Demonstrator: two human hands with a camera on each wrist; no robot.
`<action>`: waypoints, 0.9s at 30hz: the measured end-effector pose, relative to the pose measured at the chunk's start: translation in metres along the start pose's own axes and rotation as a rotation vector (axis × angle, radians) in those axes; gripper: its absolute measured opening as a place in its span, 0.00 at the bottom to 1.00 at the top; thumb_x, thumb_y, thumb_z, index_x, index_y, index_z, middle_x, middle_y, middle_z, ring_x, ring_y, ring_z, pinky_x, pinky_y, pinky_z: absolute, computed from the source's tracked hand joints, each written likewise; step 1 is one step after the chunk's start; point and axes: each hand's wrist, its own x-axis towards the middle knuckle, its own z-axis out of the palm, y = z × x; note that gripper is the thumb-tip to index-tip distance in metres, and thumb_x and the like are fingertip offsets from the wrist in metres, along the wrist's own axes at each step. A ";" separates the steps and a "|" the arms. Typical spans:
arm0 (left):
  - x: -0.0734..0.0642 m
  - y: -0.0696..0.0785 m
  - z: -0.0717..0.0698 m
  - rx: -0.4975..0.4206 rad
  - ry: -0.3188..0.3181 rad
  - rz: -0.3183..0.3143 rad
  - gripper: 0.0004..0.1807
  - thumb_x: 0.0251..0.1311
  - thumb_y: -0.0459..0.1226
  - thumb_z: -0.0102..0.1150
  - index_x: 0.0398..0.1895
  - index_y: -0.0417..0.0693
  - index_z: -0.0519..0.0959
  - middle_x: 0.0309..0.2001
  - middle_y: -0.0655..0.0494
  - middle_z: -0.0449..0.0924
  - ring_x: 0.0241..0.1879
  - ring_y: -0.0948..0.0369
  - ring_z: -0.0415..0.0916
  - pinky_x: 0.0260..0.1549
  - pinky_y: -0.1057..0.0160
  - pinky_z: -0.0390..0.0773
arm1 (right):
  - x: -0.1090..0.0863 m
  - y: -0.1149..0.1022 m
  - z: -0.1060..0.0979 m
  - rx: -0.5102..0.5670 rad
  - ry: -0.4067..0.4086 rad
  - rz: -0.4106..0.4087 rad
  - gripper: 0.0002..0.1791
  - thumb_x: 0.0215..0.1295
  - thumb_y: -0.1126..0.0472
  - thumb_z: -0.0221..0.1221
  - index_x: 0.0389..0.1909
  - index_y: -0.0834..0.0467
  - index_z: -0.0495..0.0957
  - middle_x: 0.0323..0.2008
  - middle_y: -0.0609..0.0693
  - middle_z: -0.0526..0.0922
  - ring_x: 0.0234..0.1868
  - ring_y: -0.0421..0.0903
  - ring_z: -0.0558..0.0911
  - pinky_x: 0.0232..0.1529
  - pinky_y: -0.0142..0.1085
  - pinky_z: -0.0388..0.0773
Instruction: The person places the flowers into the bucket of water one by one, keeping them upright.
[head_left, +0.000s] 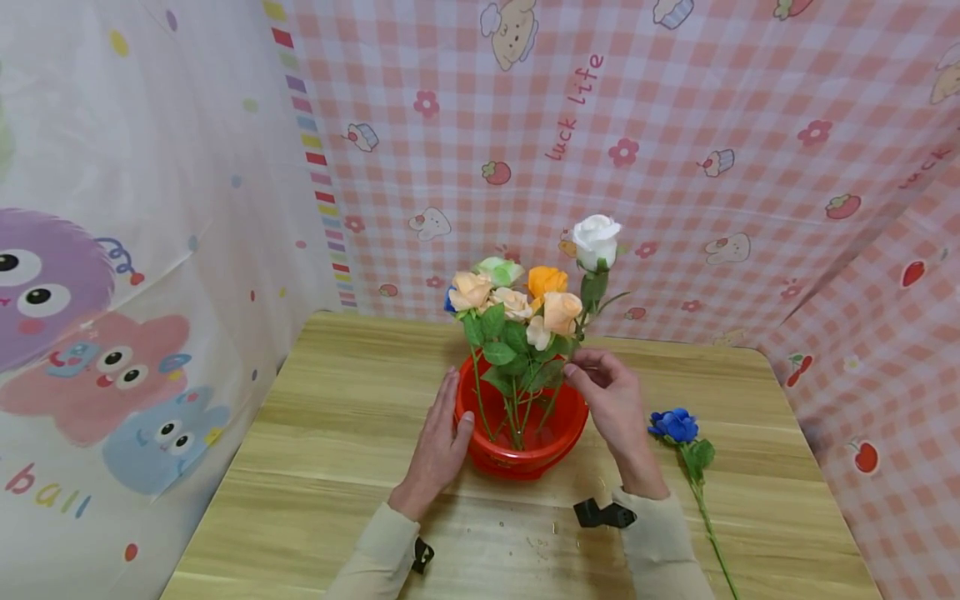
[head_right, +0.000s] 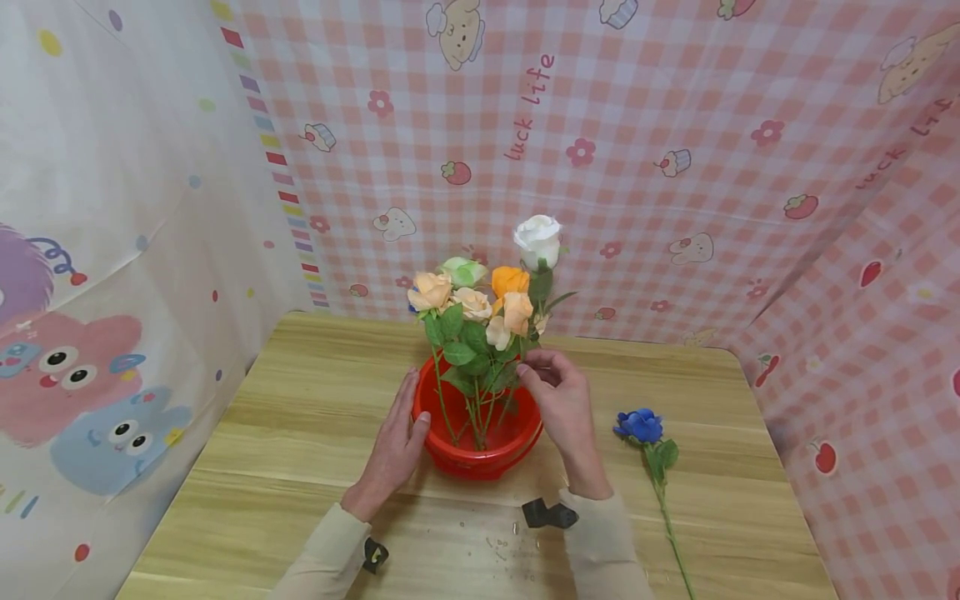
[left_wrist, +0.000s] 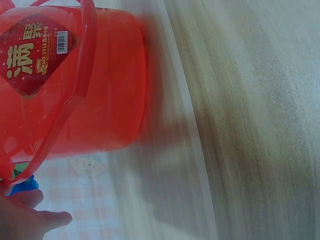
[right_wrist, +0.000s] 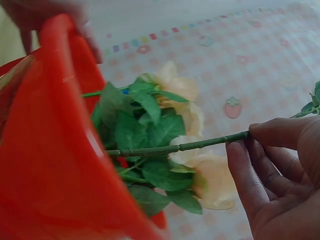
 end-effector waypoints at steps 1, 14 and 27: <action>0.000 0.000 0.000 0.000 -0.002 -0.001 0.35 0.78 0.38 0.47 0.83 0.40 0.51 0.82 0.44 0.50 0.80 0.50 0.49 0.76 0.45 0.55 | 0.000 0.001 0.001 -0.006 -0.009 0.001 0.13 0.69 0.68 0.65 0.50 0.69 0.81 0.42 0.60 0.87 0.40 0.45 0.88 0.45 0.32 0.85; -0.001 -0.001 0.000 0.008 0.004 0.009 0.35 0.78 0.38 0.47 0.82 0.38 0.52 0.82 0.44 0.51 0.80 0.50 0.49 0.76 0.46 0.55 | 0.004 0.016 0.011 -0.203 -0.075 -0.071 0.10 0.66 0.68 0.67 0.45 0.69 0.83 0.41 0.61 0.87 0.40 0.51 0.87 0.40 0.27 0.82; 0.000 -0.001 0.001 0.010 0.010 0.007 0.35 0.77 0.37 0.48 0.82 0.39 0.53 0.82 0.45 0.51 0.80 0.50 0.51 0.76 0.46 0.56 | 0.011 0.029 0.020 -0.348 -0.145 -0.097 0.08 0.65 0.67 0.68 0.43 0.64 0.85 0.39 0.56 0.88 0.39 0.50 0.87 0.40 0.34 0.83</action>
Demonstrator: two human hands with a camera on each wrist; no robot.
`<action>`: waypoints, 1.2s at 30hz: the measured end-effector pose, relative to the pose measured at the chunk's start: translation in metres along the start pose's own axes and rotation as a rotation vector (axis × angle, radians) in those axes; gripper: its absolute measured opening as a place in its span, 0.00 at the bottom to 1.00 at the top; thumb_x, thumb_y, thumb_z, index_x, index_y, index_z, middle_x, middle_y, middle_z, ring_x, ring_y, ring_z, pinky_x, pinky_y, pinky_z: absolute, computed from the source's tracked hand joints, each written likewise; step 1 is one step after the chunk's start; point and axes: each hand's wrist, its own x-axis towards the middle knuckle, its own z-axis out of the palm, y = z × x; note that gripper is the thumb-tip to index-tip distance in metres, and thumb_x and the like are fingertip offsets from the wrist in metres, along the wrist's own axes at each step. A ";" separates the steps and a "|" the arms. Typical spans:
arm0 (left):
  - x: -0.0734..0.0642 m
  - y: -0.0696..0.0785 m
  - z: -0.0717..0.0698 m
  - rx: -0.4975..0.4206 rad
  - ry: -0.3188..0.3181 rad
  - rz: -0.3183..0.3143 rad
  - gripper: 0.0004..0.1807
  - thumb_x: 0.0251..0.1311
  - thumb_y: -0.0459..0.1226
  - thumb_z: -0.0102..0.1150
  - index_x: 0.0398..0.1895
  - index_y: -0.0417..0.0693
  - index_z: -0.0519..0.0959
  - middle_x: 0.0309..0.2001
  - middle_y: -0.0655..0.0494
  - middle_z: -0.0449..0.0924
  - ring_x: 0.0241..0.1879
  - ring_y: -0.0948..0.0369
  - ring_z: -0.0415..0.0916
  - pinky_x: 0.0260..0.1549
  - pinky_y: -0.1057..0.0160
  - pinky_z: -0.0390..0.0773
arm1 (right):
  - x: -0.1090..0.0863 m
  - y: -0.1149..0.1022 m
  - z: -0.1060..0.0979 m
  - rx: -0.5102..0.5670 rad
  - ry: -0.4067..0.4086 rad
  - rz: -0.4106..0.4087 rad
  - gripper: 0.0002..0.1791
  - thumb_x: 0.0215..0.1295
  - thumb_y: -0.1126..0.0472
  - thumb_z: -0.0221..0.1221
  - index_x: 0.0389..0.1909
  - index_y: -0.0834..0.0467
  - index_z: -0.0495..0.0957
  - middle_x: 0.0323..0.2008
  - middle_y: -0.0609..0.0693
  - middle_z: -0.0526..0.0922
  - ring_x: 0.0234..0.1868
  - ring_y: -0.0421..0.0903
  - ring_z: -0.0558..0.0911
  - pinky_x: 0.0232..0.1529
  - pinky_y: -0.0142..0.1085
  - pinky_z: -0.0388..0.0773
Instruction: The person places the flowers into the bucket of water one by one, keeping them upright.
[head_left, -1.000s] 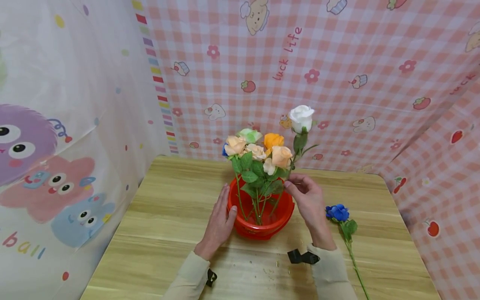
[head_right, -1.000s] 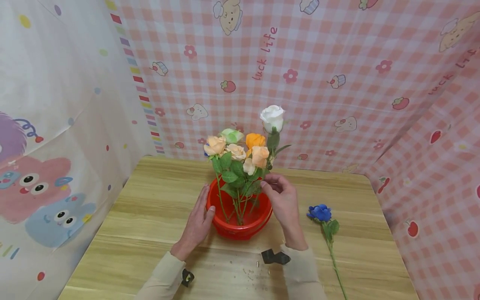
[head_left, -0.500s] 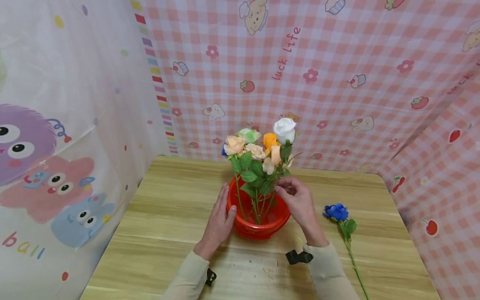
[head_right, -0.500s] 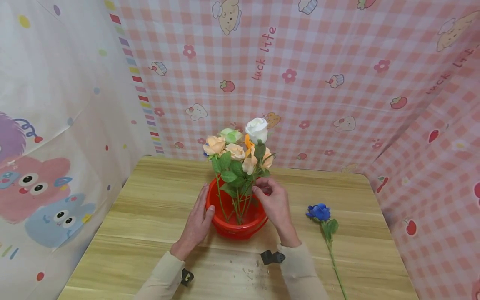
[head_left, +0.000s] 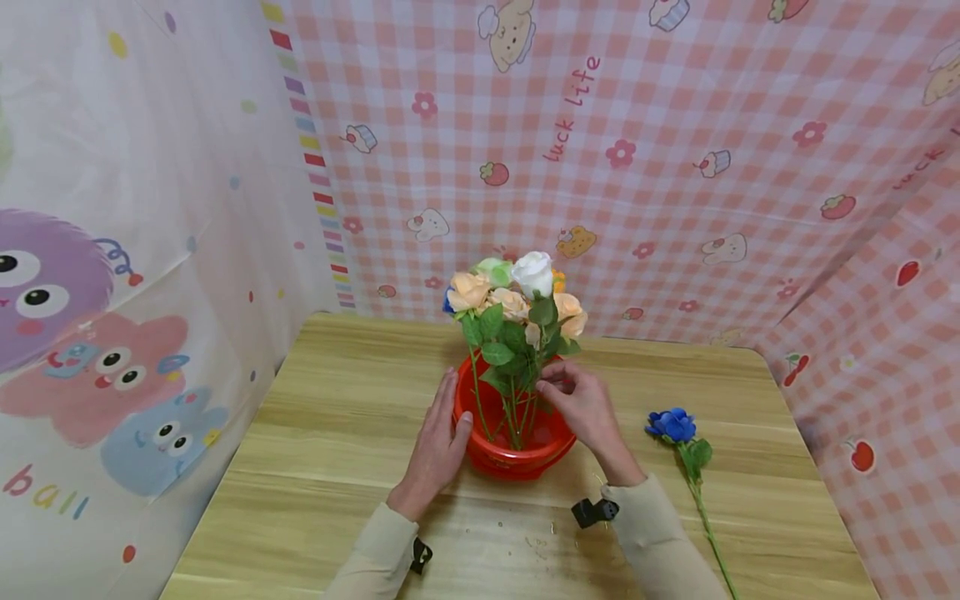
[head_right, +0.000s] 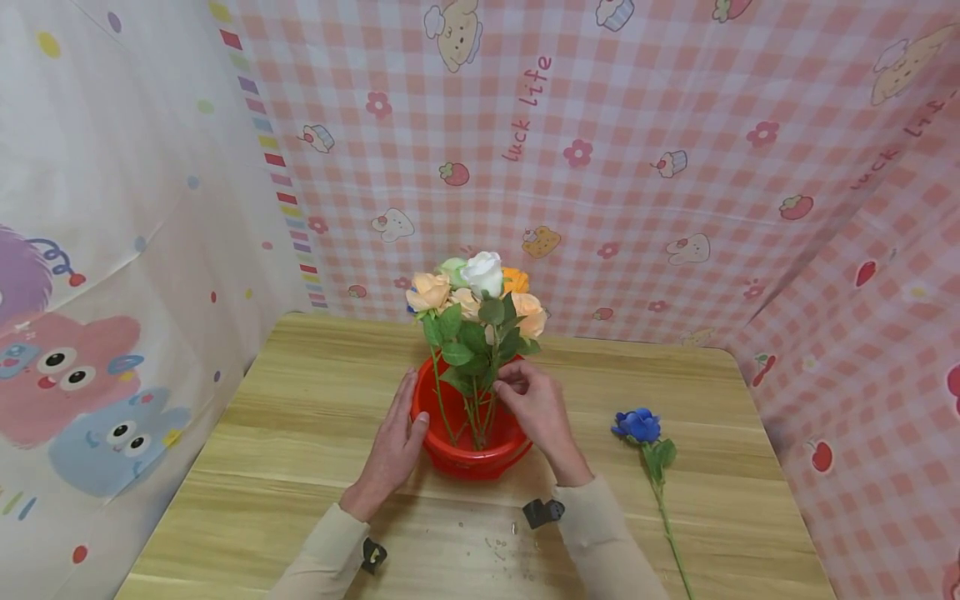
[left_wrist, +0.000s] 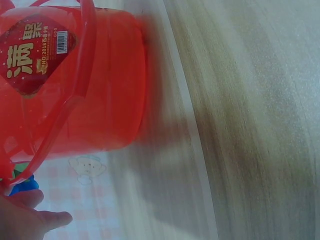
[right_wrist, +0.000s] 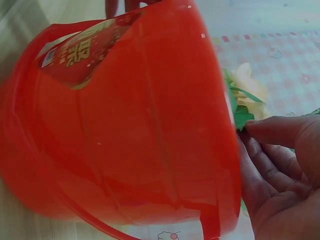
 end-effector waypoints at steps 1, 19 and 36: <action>0.000 0.000 0.000 0.001 -0.001 0.000 0.35 0.77 0.37 0.48 0.82 0.39 0.53 0.82 0.45 0.51 0.80 0.50 0.51 0.75 0.46 0.56 | 0.001 0.001 0.001 -0.012 -0.005 -0.003 0.08 0.65 0.66 0.68 0.43 0.64 0.85 0.39 0.56 0.88 0.38 0.50 0.86 0.39 0.34 0.82; 0.000 0.000 0.001 -0.004 -0.009 -0.003 0.35 0.78 0.39 0.47 0.82 0.39 0.53 0.82 0.44 0.51 0.80 0.50 0.50 0.75 0.45 0.56 | 0.013 0.001 0.015 -0.172 -0.101 -0.039 0.05 0.62 0.66 0.70 0.38 0.60 0.85 0.34 0.51 0.87 0.36 0.47 0.85 0.42 0.44 0.84; 0.001 0.000 0.000 -0.010 -0.007 -0.010 0.34 0.78 0.38 0.48 0.82 0.38 0.54 0.82 0.45 0.52 0.80 0.49 0.52 0.75 0.45 0.57 | 0.026 -0.006 0.030 -0.271 -0.170 0.035 0.04 0.61 0.64 0.71 0.35 0.59 0.85 0.31 0.49 0.87 0.34 0.44 0.85 0.40 0.41 0.83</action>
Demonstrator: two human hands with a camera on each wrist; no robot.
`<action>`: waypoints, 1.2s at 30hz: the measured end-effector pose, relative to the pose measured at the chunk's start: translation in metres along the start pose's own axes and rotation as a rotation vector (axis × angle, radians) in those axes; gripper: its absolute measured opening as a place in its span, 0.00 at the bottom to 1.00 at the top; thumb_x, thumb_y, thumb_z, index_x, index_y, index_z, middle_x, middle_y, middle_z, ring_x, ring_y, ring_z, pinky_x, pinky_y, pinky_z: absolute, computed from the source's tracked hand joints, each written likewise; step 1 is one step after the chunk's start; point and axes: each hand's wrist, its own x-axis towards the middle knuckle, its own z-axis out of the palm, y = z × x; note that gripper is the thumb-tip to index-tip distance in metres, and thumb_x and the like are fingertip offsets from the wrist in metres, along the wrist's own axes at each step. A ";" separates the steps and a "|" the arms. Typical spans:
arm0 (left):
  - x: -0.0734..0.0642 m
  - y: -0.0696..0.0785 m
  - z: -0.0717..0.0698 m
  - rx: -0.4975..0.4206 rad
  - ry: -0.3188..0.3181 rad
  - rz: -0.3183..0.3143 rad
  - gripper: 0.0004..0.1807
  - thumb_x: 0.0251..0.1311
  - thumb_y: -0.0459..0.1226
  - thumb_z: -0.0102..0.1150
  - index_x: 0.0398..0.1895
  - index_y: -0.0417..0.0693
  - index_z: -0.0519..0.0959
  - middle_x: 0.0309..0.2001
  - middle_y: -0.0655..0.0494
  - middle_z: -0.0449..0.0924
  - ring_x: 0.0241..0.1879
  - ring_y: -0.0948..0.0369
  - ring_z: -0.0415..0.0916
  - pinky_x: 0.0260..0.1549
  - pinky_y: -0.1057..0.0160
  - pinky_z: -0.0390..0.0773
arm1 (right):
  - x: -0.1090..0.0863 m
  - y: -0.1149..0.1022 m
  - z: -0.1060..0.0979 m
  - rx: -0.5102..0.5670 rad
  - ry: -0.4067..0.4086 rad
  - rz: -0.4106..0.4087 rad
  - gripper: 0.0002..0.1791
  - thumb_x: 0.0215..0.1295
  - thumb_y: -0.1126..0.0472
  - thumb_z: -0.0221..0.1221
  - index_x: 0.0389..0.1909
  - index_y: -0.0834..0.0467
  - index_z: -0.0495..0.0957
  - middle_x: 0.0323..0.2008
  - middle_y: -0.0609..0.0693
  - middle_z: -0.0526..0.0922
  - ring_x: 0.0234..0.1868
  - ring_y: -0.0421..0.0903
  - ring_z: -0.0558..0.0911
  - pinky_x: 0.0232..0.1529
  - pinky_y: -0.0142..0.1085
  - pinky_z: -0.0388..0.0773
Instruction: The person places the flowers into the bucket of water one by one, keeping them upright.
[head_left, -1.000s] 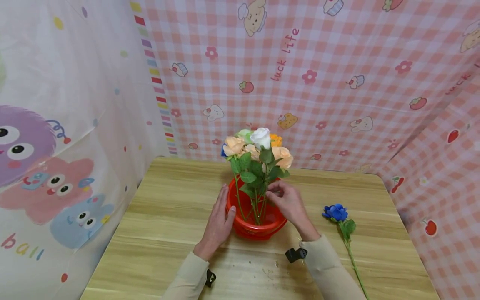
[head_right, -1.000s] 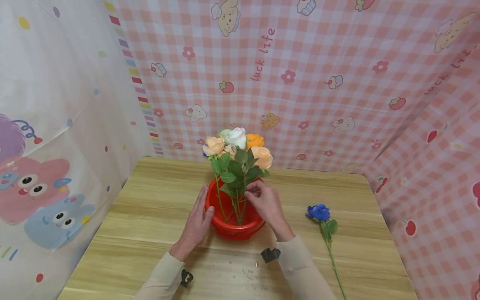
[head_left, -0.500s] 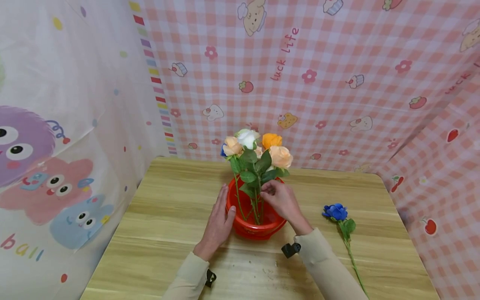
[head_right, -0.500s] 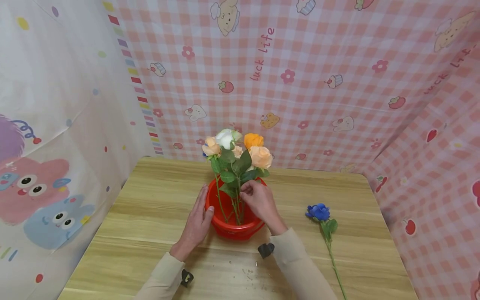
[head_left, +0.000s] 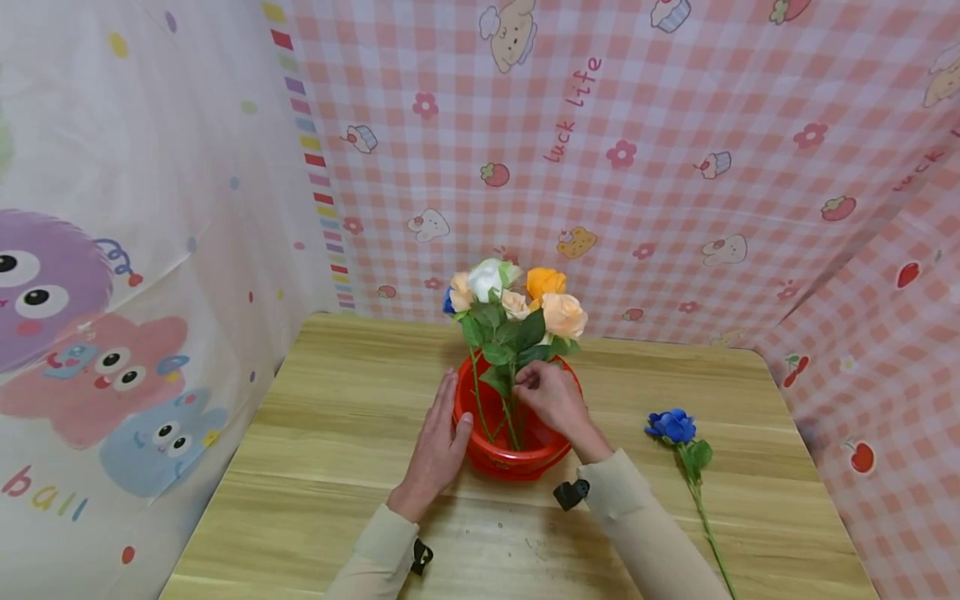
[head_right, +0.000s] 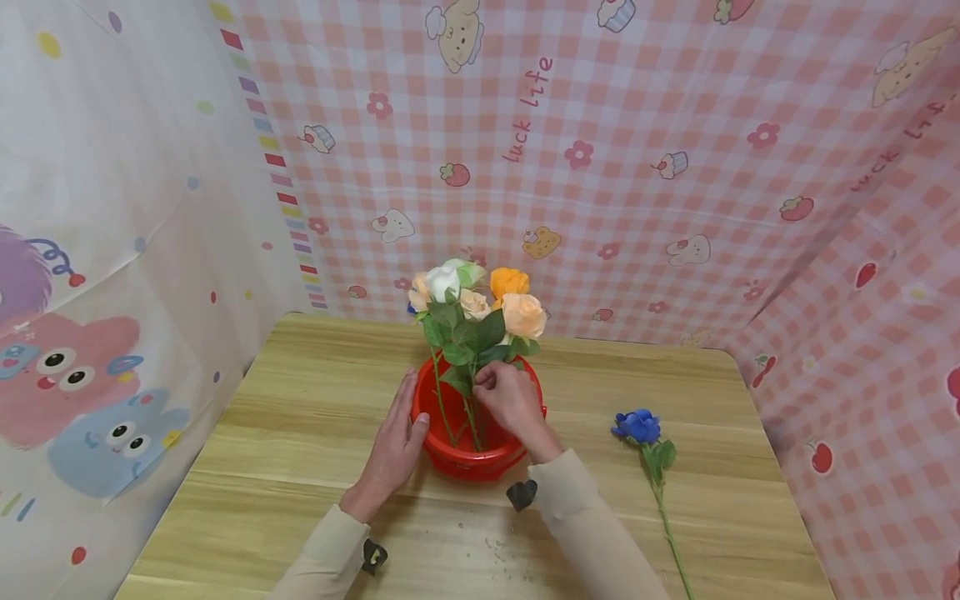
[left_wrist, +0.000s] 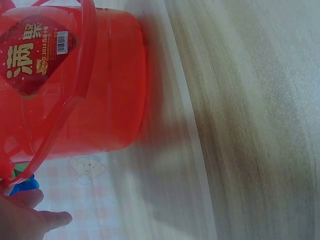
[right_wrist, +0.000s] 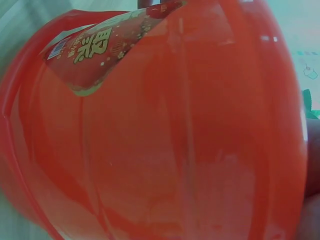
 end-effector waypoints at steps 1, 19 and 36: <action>0.000 0.000 0.000 -0.001 0.001 0.001 0.34 0.78 0.38 0.48 0.82 0.38 0.54 0.82 0.44 0.52 0.80 0.49 0.52 0.75 0.45 0.57 | 0.001 0.000 0.001 -0.001 -0.010 0.008 0.04 0.61 0.64 0.71 0.35 0.59 0.85 0.31 0.49 0.87 0.33 0.44 0.84 0.39 0.41 0.83; -0.001 0.001 -0.001 0.005 -0.006 0.006 0.34 0.79 0.41 0.46 0.82 0.39 0.53 0.82 0.46 0.50 0.80 0.50 0.50 0.75 0.45 0.56 | 0.001 -0.002 0.002 -0.038 -0.077 0.046 0.07 0.61 0.63 0.71 0.37 0.58 0.83 0.31 0.49 0.87 0.33 0.44 0.84 0.37 0.39 0.82; -0.001 0.001 -0.001 0.010 -0.008 0.012 0.35 0.79 0.40 0.47 0.82 0.38 0.52 0.82 0.43 0.51 0.80 0.49 0.50 0.76 0.44 0.55 | -0.026 0.009 -0.025 0.157 0.052 0.004 0.07 0.69 0.59 0.64 0.42 0.59 0.85 0.38 0.51 0.87 0.42 0.50 0.85 0.46 0.45 0.82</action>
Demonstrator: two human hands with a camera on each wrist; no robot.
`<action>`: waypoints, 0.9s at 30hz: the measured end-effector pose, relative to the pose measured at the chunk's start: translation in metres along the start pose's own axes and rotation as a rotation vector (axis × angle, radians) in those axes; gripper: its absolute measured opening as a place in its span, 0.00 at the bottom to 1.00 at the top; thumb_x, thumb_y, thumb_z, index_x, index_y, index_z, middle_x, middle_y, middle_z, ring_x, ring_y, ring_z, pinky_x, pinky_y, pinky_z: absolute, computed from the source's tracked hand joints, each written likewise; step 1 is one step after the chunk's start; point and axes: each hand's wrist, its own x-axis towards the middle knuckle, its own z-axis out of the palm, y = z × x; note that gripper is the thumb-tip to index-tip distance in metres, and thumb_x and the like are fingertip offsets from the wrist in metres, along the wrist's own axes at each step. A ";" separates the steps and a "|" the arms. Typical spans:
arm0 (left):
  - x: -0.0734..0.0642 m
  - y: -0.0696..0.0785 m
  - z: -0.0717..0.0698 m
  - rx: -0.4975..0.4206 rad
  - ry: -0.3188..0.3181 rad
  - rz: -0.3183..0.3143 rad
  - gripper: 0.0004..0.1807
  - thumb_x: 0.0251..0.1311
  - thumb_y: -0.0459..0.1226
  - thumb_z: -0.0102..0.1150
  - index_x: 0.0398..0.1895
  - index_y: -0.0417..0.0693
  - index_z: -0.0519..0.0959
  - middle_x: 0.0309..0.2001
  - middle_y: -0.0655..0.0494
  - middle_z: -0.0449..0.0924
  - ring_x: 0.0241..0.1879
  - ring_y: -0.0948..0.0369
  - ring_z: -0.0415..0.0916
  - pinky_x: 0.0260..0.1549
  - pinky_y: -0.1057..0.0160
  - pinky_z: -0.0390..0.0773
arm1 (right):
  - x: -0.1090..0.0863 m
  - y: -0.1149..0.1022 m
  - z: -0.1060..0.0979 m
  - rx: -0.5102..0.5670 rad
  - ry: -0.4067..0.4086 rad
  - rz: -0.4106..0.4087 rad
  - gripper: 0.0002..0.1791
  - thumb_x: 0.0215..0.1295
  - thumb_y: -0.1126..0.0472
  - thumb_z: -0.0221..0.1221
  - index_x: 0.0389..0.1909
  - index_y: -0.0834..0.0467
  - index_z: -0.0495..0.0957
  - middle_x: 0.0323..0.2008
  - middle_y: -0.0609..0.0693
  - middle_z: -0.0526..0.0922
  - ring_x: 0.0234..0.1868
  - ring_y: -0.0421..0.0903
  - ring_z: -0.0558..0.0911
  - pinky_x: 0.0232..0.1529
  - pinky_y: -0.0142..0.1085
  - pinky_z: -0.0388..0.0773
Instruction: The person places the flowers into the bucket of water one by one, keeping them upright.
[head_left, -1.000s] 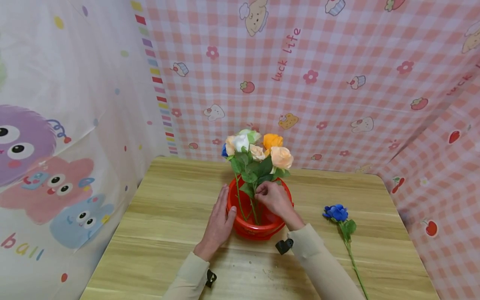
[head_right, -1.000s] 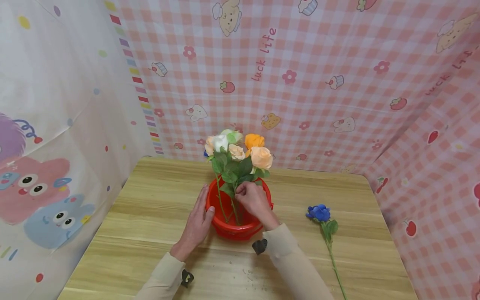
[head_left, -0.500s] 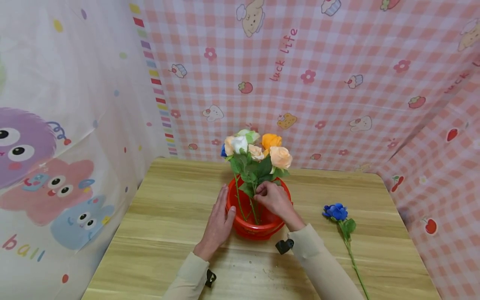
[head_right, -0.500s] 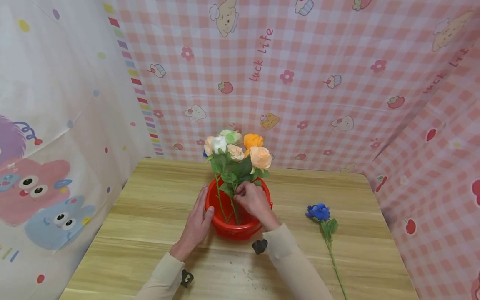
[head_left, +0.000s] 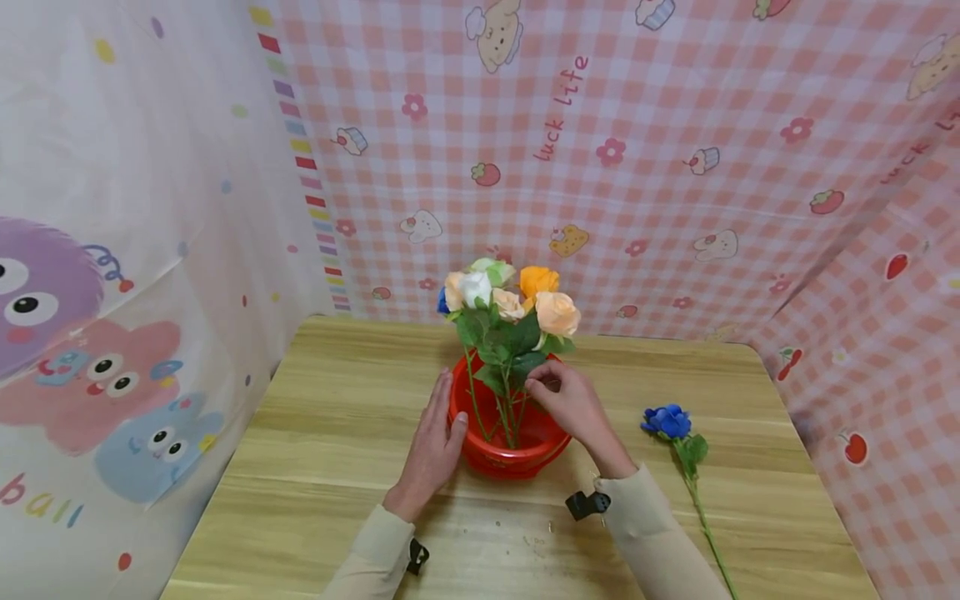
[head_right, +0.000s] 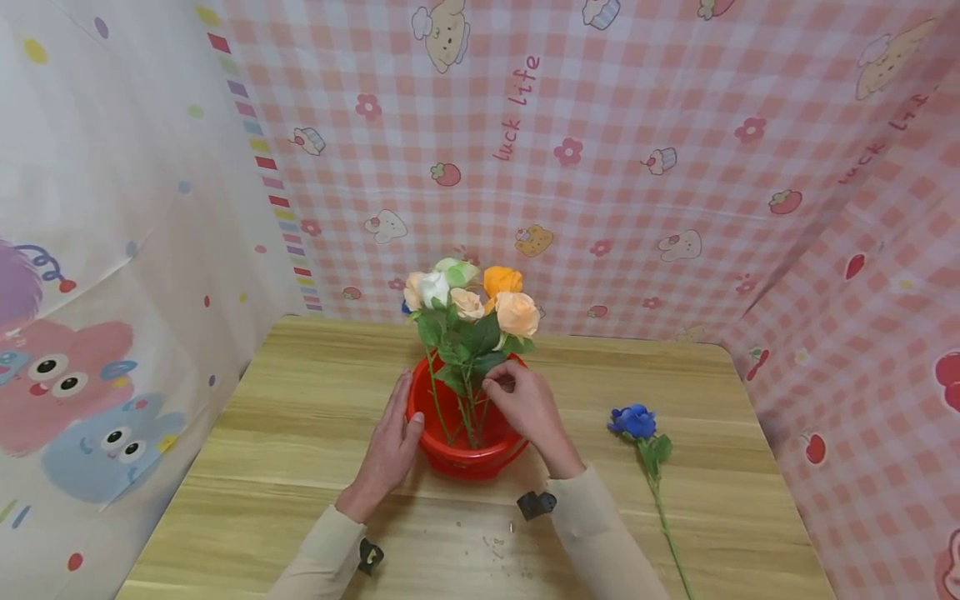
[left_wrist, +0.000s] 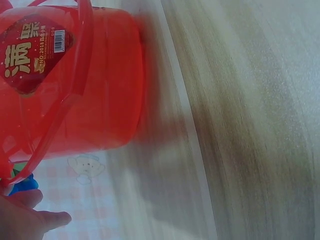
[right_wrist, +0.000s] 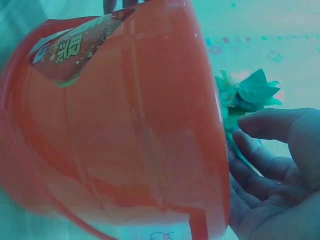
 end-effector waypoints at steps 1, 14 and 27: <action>0.000 0.000 0.000 0.002 -0.001 -0.001 0.35 0.79 0.40 0.46 0.82 0.38 0.52 0.82 0.43 0.50 0.80 0.49 0.50 0.76 0.45 0.55 | -0.002 0.001 -0.001 0.022 0.016 -0.005 0.07 0.69 0.60 0.64 0.42 0.60 0.85 0.38 0.52 0.87 0.42 0.50 0.85 0.47 0.45 0.82; -0.001 -0.001 0.000 -0.005 0.008 0.000 0.35 0.78 0.39 0.46 0.82 0.38 0.51 0.83 0.46 0.49 0.81 0.49 0.49 0.76 0.46 0.54 | -0.023 0.014 -0.014 0.264 0.228 0.037 0.12 0.72 0.61 0.63 0.49 0.64 0.84 0.44 0.58 0.88 0.44 0.45 0.84 0.47 0.29 0.79; 0.000 -0.001 0.002 -0.011 0.004 -0.003 0.35 0.78 0.38 0.47 0.82 0.37 0.52 0.82 0.43 0.50 0.80 0.49 0.49 0.76 0.45 0.55 | -0.054 0.036 -0.045 0.338 0.286 0.120 0.18 0.74 0.54 0.62 0.54 0.62 0.82 0.53 0.59 0.86 0.47 0.35 0.83 0.50 0.24 0.78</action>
